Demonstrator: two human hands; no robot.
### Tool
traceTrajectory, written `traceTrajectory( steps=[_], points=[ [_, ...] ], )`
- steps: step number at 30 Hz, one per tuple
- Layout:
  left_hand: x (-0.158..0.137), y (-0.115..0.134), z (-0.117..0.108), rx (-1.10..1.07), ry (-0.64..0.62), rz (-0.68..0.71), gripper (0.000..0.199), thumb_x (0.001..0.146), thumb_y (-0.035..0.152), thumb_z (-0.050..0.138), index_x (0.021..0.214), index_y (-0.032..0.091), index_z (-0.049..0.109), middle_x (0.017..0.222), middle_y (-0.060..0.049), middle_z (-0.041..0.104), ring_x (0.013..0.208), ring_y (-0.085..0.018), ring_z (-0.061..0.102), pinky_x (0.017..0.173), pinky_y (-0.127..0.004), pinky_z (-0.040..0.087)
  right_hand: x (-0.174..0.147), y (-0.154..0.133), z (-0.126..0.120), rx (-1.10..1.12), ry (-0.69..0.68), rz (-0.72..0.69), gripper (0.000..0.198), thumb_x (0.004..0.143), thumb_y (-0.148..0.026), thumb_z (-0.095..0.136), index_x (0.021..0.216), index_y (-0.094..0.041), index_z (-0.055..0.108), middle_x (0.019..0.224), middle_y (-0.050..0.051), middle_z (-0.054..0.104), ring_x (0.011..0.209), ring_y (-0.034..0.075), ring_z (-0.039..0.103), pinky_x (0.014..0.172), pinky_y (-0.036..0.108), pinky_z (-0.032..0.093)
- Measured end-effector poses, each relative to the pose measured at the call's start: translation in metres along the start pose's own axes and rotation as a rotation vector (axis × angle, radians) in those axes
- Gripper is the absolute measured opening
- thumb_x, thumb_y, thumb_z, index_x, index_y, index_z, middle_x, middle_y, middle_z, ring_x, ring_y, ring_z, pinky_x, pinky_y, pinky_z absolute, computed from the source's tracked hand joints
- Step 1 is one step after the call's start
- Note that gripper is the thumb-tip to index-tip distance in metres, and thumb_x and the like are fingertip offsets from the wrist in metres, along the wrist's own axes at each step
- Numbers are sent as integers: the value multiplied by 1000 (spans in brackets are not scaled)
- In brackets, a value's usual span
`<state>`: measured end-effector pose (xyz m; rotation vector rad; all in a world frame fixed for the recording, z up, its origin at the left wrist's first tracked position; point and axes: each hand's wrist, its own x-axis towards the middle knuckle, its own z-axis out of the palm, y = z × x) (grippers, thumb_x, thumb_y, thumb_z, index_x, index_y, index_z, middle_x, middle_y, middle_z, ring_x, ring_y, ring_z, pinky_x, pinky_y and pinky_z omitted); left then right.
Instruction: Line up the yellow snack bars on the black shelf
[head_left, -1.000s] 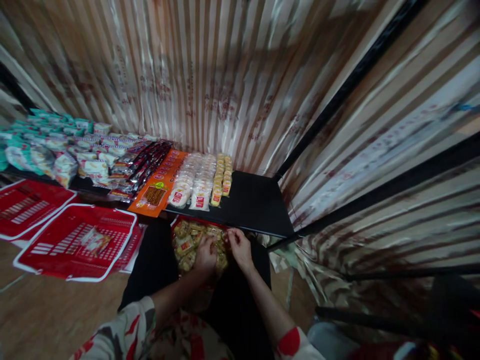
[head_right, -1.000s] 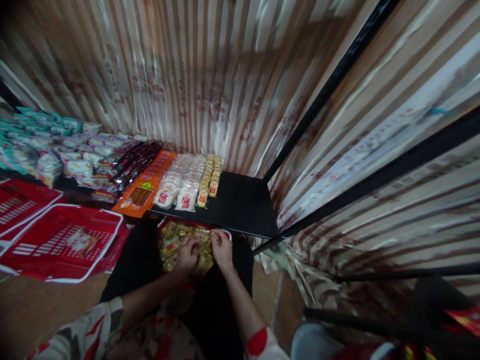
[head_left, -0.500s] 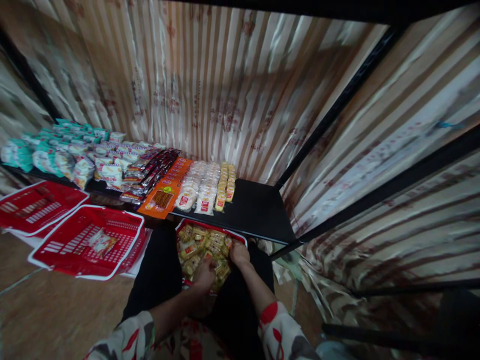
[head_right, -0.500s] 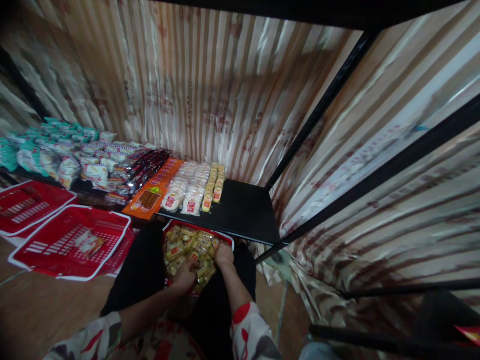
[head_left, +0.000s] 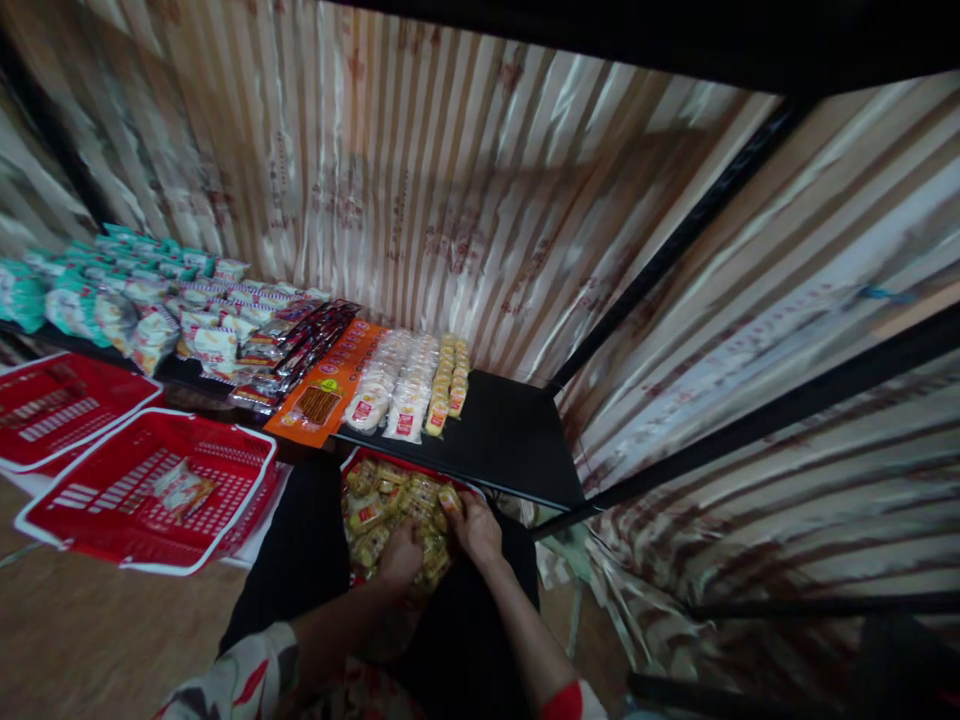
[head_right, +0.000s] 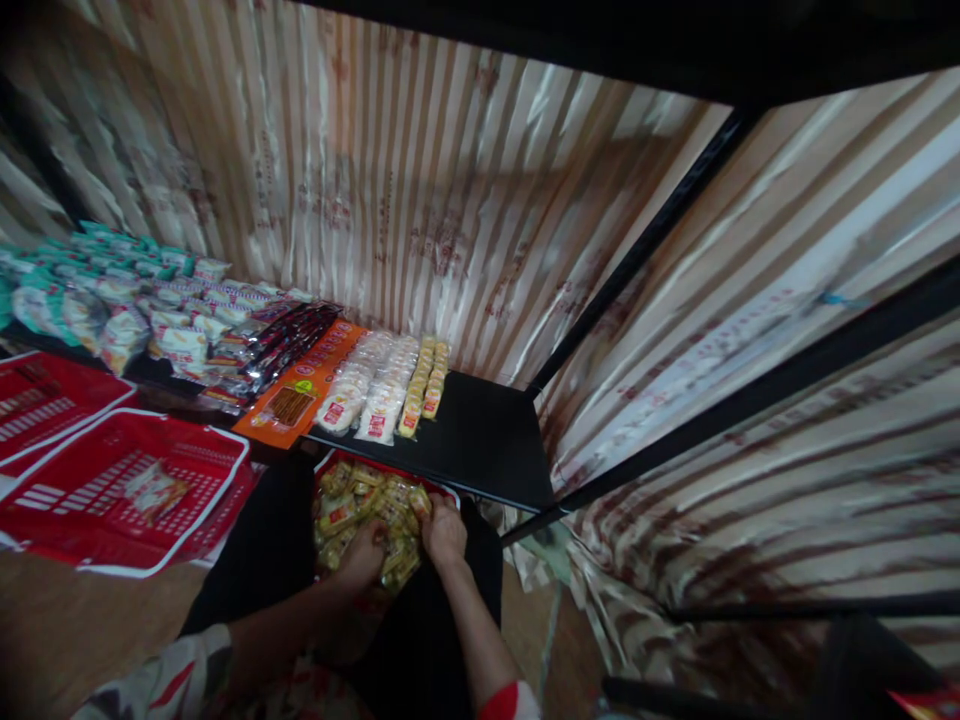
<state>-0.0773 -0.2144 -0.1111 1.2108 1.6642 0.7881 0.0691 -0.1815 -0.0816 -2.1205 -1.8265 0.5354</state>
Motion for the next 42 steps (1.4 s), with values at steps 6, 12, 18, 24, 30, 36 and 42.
traceTrajectory(
  steps=[6, 12, 18, 24, 30, 36, 42],
  points=[
    [8, 41, 4, -133, -33, 12, 27, 77, 12, 47, 101, 18, 59, 108, -10, 66, 105, -18, 60, 94, -32, 43, -3, -5, -12, 824, -116, -64, 27, 69, -34, 59, 92, -20, 66, 82, 6, 70, 73, 21, 65, 74, 36, 51],
    [19, 80, 5, -126, 28, 165, 35, 78, 11, 44, 110, 17, 57, 116, -10, 62, 108, -18, 57, 98, -32, 41, 20, -17, -31, 1052, -30, -32, 39, 62, -38, 67, 95, -19, 65, 87, 6, 71, 77, 20, 65, 78, 36, 51],
    [36, 108, 10, -62, 137, 280, 45, 73, 7, 44, 117, 13, 55, 123, -11, 57, 119, -20, 49, 105, -34, 35, 68, -14, -37, 1049, 143, -1, 40, 61, -35, 65, 96, -17, 64, 85, 5, 70, 75, 18, 64, 74, 32, 51],
    [51, 126, 23, -95, 57, 302, 47, 80, 14, 42, 126, 12, 51, 135, -11, 48, 128, -20, 40, 112, -34, 26, 110, -18, -35, 949, 271, 9, 40, 62, -35, 60, 97, -17, 64, 85, 5, 70, 77, 19, 64, 73, 33, 52],
    [72, 139, 33, -190, -38, 228, 52, 81, 23, 46, 132, 14, 45, 142, -10, 39, 133, -19, 33, 114, -33, 21, 132, -22, -29, 992, 233, -64, 42, 64, -38, 57, 99, -15, 63, 84, 5, 69, 75, 18, 64, 73, 32, 52],
    [88, 140, 41, -156, -48, 227, 53, 83, 25, 42, 134, 9, 41, 145, -11, 33, 135, -18, 29, 114, -31, 19, 145, -20, -27, 849, 217, -111, 36, 69, -35, 54, 98, -18, 65, 79, 4, 69, 72, 18, 63, 67, 30, 52],
    [97, 139, 41, -168, -81, 210, 52, 86, 26, 37, 135, 9, 40, 146, -11, 32, 136, -17, 27, 115, -31, 16, 153, -20, -19, 878, 228, -117, 39, 69, -31, 54, 105, -17, 64, 87, 5, 69, 77, 19, 63, 70, 31, 52]
  ],
)
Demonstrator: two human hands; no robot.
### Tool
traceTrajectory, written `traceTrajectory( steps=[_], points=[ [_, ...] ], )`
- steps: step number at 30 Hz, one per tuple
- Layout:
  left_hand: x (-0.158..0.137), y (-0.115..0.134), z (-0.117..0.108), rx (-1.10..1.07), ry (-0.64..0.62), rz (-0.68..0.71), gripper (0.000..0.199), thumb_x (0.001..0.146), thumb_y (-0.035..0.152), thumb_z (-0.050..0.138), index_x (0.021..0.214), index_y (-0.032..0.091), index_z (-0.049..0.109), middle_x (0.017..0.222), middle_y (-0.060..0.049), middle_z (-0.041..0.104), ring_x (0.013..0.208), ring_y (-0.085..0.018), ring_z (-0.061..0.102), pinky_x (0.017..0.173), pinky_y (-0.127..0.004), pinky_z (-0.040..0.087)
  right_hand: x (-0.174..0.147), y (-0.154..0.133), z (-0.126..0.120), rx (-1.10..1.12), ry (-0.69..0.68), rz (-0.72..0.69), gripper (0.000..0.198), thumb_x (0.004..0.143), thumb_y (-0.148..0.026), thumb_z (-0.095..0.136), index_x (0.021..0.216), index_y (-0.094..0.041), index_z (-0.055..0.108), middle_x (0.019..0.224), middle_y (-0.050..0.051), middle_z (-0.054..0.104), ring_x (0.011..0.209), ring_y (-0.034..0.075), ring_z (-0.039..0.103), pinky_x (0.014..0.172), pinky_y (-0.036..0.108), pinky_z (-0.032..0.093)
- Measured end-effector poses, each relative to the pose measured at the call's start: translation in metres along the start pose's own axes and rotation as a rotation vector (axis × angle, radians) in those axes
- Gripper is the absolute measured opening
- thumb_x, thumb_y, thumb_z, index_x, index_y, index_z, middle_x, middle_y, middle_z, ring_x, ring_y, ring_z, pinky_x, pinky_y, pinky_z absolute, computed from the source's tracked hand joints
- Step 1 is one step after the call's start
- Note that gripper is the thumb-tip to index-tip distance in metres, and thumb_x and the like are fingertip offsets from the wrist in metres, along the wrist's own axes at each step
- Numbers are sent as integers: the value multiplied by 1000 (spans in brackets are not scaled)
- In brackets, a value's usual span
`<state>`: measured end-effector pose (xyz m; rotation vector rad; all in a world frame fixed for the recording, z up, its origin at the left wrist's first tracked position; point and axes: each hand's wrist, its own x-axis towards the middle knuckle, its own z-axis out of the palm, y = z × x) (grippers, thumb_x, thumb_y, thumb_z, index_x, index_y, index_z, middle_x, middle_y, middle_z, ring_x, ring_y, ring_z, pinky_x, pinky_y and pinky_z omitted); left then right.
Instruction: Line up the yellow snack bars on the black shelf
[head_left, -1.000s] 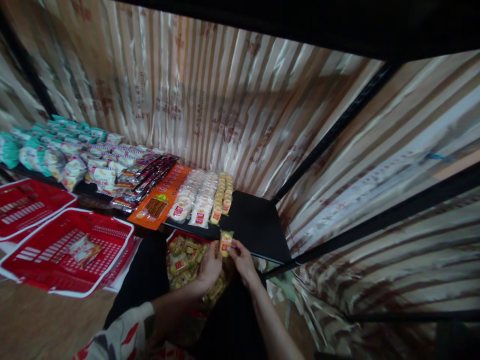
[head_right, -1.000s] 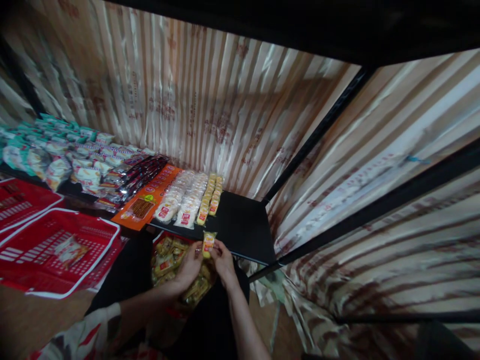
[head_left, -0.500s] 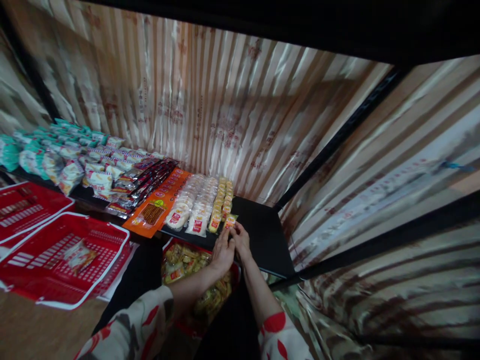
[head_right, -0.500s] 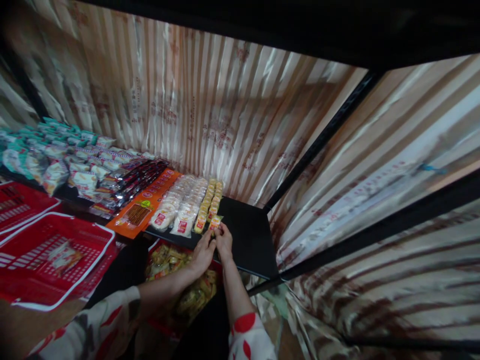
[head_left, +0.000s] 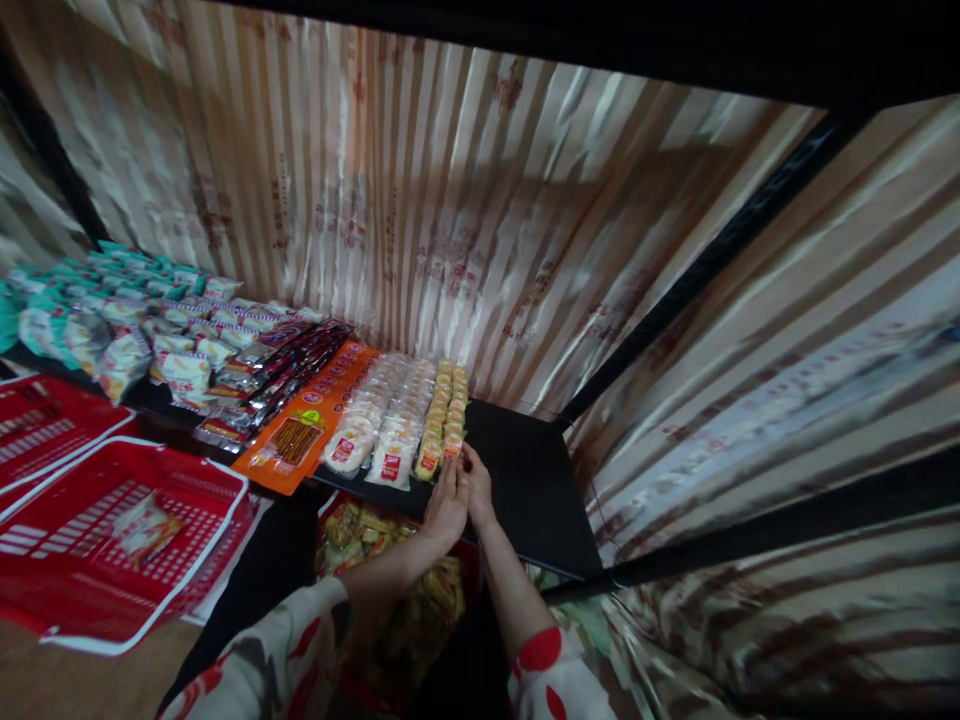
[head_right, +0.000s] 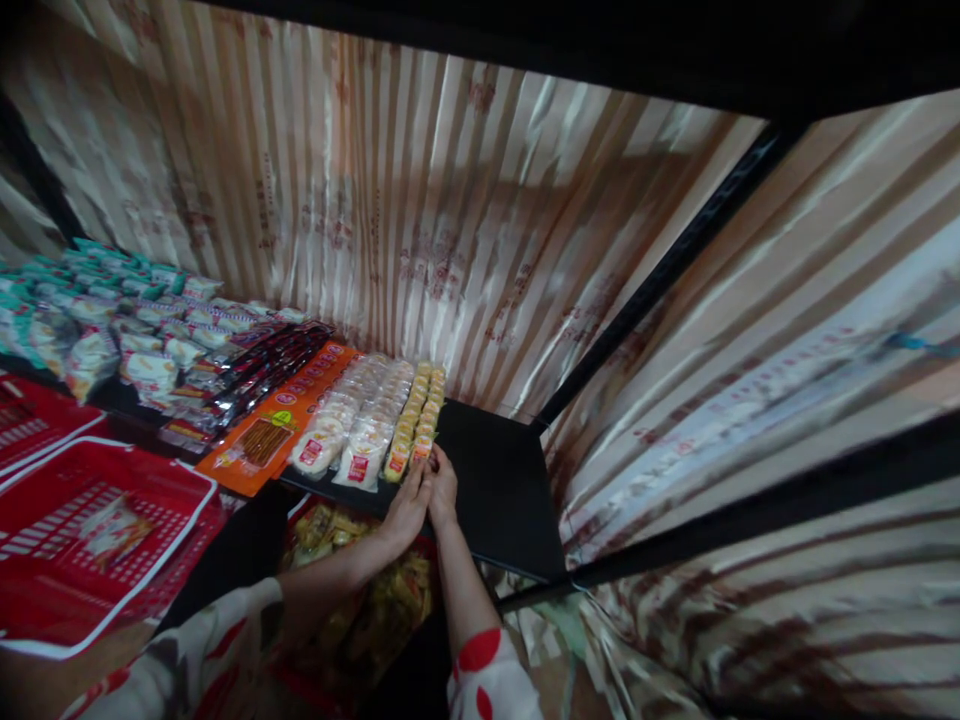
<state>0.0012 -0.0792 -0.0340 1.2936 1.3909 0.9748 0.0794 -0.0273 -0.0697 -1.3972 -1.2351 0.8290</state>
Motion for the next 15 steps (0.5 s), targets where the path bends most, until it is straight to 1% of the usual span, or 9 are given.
traceTrajectory(
  steps=[3, 5, 10, 13, 15],
  points=[
    [2, -2, 0, -4, 3, 7, 52, 87, 27, 36, 135, 9, 40, 145, -11, 33, 136, -18, 28, 115, -31, 17, 2, 7, 2, -21, 10, -5, 41, 70, -30, 54, 108, -18, 63, 95, 6, 68, 83, 19, 63, 76, 31, 51],
    [2, -4, 0, -3, 9, 9, 51, 87, 26, 35, 136, 10, 40, 145, -10, 33, 135, -17, 28, 115, -31, 17, 3, 12, 2, -48, 17, -5, 42, 70, -29, 54, 110, -19, 62, 97, 6, 68, 85, 19, 62, 77, 31, 51],
    [4, -5, 2, 78, -16, 22, 53, 89, 25, 30, 137, 4, 36, 146, -13, 30, 137, -18, 26, 115, -32, 16, 3, 18, 1, -118, 21, 15, 41, 71, -30, 53, 110, -20, 62, 95, 5, 67, 85, 19, 62, 79, 32, 50],
    [4, -6, 1, 110, -19, 17, 51, 89, 24, 32, 136, 5, 37, 146, -12, 32, 136, -17, 26, 115, -32, 16, 1, 15, 2, -120, 30, 35, 42, 71, -30, 53, 110, -18, 61, 101, 7, 65, 90, 19, 61, 83, 32, 49],
    [1, -7, -1, 120, -15, 24, 50, 88, 25, 34, 135, 8, 40, 145, -11, 34, 136, -18, 28, 115, -33, 18, -4, 11, 2, -90, 81, 63, 45, 70, -29, 54, 113, -15, 59, 108, 10, 62, 95, 19, 60, 85, 32, 48]
  ],
)
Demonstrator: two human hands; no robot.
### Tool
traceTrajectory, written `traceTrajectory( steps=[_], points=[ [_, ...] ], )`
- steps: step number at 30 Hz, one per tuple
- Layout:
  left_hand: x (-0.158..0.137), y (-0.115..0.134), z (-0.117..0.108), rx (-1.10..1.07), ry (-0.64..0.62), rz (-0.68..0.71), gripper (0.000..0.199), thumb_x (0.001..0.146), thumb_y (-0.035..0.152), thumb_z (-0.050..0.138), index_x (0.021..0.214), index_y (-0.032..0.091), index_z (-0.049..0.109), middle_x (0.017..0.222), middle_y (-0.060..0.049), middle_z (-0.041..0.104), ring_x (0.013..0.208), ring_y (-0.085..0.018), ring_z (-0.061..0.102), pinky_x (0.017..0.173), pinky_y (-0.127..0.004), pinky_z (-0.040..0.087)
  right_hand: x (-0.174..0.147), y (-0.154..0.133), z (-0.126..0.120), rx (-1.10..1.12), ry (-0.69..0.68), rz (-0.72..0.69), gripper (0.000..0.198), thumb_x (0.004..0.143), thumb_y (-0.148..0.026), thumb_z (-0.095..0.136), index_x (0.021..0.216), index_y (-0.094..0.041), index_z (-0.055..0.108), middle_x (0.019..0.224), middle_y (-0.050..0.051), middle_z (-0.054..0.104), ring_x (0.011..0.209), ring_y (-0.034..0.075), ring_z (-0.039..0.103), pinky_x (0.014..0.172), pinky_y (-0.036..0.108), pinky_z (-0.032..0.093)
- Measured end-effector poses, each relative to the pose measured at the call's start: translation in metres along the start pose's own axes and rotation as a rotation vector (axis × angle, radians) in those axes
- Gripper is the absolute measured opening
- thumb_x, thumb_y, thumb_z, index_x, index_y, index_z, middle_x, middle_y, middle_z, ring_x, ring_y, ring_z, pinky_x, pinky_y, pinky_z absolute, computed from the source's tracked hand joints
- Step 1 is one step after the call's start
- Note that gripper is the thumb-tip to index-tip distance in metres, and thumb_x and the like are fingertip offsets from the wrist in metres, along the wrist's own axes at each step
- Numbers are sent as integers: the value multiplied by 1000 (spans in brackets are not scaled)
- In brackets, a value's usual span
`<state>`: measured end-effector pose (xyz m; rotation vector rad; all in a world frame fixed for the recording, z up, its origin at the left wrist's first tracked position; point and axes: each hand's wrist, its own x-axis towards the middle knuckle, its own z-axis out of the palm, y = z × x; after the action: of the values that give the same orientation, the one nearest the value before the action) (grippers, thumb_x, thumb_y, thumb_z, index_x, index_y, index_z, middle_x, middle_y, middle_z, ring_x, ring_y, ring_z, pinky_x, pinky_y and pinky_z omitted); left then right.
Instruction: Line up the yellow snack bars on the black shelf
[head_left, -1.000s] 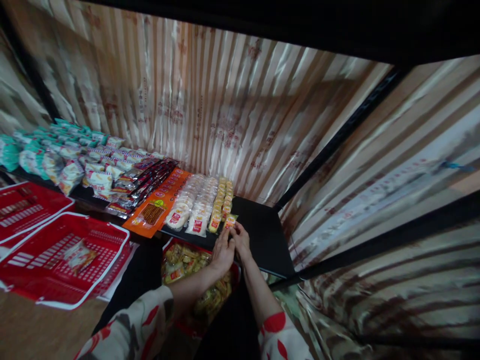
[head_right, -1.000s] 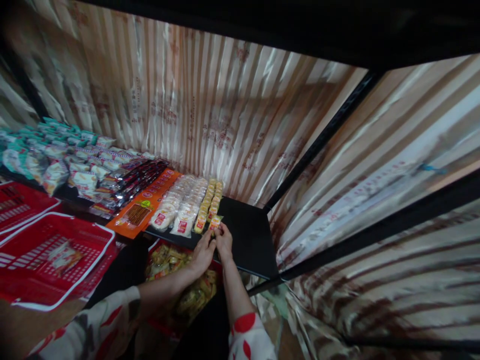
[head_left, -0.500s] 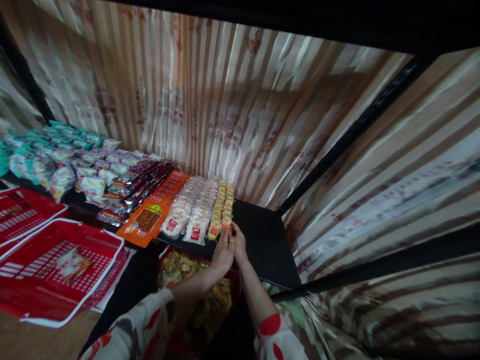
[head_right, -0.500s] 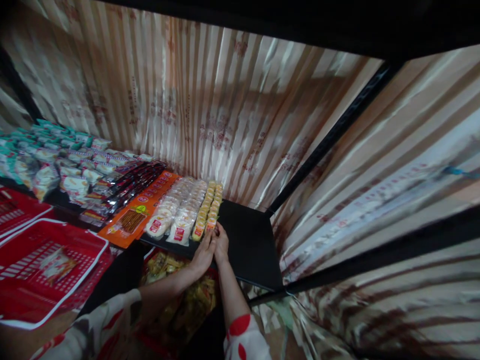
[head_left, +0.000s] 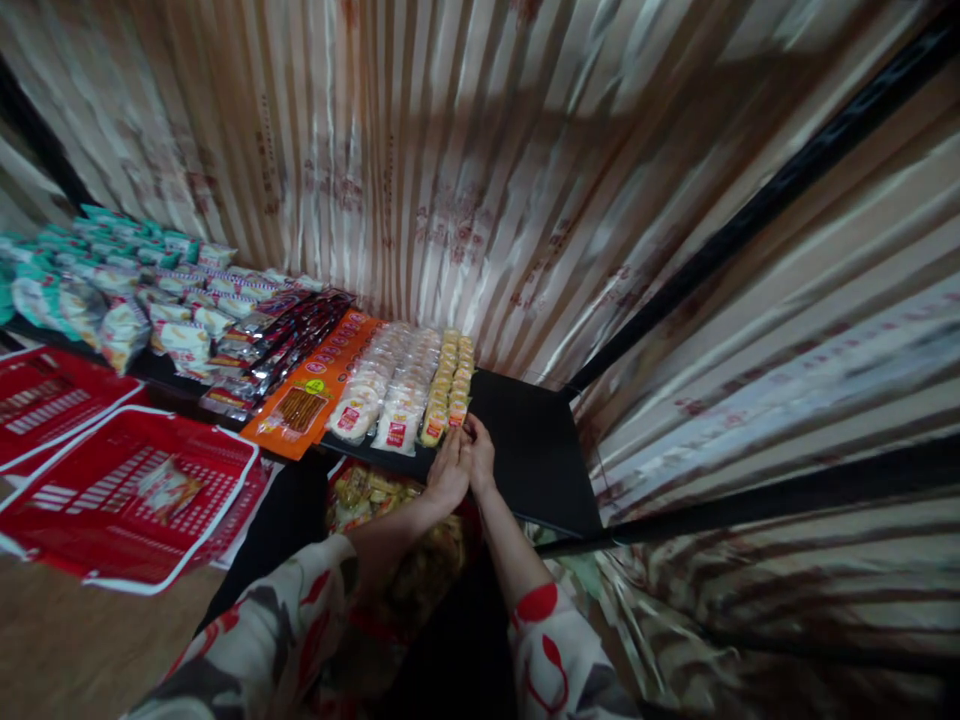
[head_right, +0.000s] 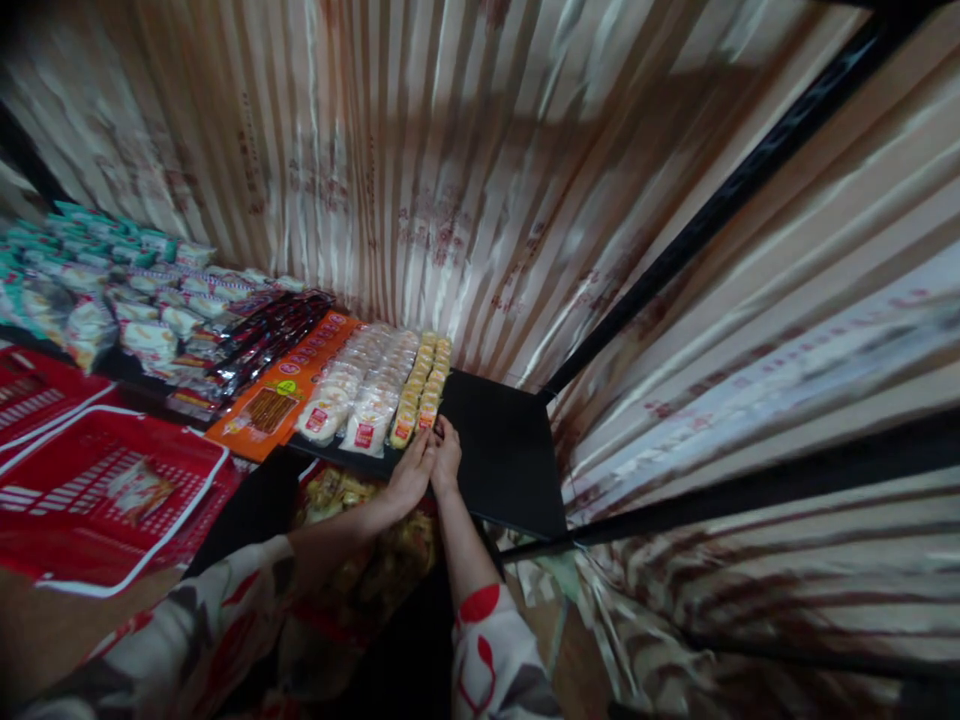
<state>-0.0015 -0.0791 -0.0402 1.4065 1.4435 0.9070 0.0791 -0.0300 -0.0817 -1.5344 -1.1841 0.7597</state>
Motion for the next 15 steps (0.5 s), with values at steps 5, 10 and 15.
traceTrajectory(
  steps=[5, 10, 15],
  points=[
    [-28, -5, -13, 46, 42, 144, 39, 87, 20, 36, 121, 16, 53, 130, -9, 53, 122, -16, 46, 108, -33, 32, -40, -15, -5, 24, 124, -30, 44, 75, -32, 51, 113, -12, 56, 112, 14, 60, 98, 19, 59, 87, 34, 47],
    [-71, -31, -36, 120, 67, 196, 31, 82, 10, 37, 100, 18, 61, 99, -5, 63, 93, -13, 58, 88, -26, 46, -112, -22, -7, 0, 43, -32, 40, 85, -39, 42, 116, -16, 53, 105, 9, 65, 92, 17, 62, 81, 31, 50],
    [-107, -73, -64, 453, 15, -136, 26, 82, 12, 40, 93, 17, 63, 102, -7, 63, 96, -17, 58, 88, -29, 43, -165, 6, 3, -465, -376, 40, 31, 84, -25, 41, 106, -19, 62, 101, 7, 69, 96, 20, 62, 86, 32, 48]
  ],
)
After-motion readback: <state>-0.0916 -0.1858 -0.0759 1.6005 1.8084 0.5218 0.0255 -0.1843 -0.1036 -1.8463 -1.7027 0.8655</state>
